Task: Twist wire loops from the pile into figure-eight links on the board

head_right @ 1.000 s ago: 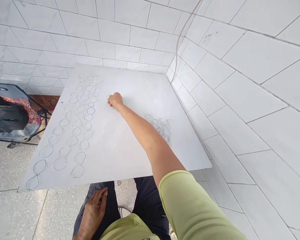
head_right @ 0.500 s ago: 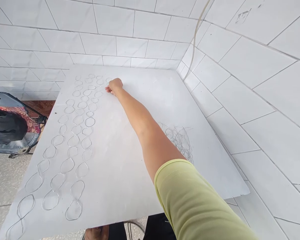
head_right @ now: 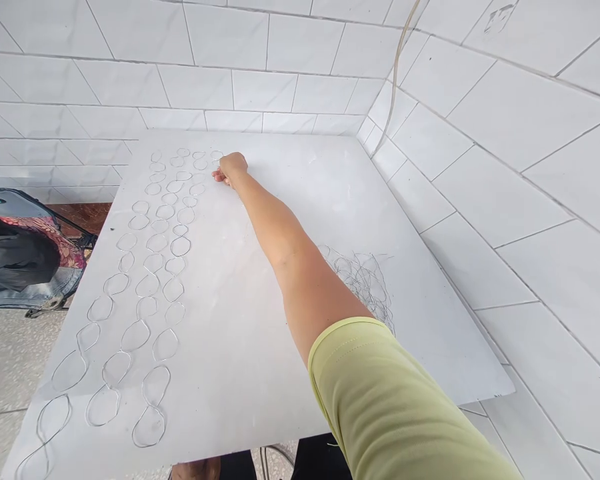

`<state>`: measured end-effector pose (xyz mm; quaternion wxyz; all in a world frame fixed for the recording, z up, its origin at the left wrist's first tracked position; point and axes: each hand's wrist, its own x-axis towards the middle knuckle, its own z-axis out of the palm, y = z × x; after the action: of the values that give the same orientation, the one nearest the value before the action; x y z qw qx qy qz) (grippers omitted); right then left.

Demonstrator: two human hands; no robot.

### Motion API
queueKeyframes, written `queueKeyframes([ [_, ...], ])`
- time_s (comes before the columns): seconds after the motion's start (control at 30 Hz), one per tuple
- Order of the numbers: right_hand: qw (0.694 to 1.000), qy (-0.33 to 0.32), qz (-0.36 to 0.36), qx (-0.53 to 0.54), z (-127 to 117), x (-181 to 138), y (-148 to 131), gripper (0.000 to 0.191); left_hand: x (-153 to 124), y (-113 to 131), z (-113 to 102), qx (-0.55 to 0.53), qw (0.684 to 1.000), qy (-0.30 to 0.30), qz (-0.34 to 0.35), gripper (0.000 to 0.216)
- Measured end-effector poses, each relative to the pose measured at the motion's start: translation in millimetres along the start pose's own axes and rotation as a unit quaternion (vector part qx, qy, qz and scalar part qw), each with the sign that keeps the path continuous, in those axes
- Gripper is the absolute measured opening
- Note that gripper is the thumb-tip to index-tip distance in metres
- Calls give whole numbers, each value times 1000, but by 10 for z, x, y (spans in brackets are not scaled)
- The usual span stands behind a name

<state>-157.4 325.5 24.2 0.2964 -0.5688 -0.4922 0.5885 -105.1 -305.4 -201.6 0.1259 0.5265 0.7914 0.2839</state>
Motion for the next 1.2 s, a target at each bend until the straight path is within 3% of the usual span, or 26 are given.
queueKeyframes([
  [0.1, 999, -15, -34, -18, -158, -278, 11, 20, -46, -98, 61, 13, 999, -27, -14, 25],
  [0.2, 990, -72, -100, -66, -472, -734, 53, 19, -23, -117, 105, 17, 997, -61, -43, 24],
  [0.37, 967, -108, -171, -157, -1428, -1748, 319, 31, 162, 123, 50, -55, 996, -55, -50, 24],
  [0.57, 957, -14, -170, -236, -2758, -2833, 742, 26, 299, 247, 35, -67, 997, -31, -33, 27],
  [0.7, 946, 65, -138, -285, -3281, -3138, 1014, 16, 391, 240, 61, -49, 997, -49, -36, 30],
  [0.8, 934, 73, -131, -325, -3426, -3151, 1165, 12, 448, 277, 12, -50, 996, -66, -29, 29],
  [0.9, 918, 63, -157, -360, -3414, -3036, 1222, 13, 467, 324, -41, -49, 996, -65, -32, 27],
  [1.03, 895, 65, -188, -400, -3287, -2787, 1188, 17, 449, 363, -77, -37, 996, -73, -41, 27],
  [1.2, 889, 8, -193, -416, -3002, -2631, 1084, 23, 443, 389, -91, -23, 995, -82, -52, 28],
])
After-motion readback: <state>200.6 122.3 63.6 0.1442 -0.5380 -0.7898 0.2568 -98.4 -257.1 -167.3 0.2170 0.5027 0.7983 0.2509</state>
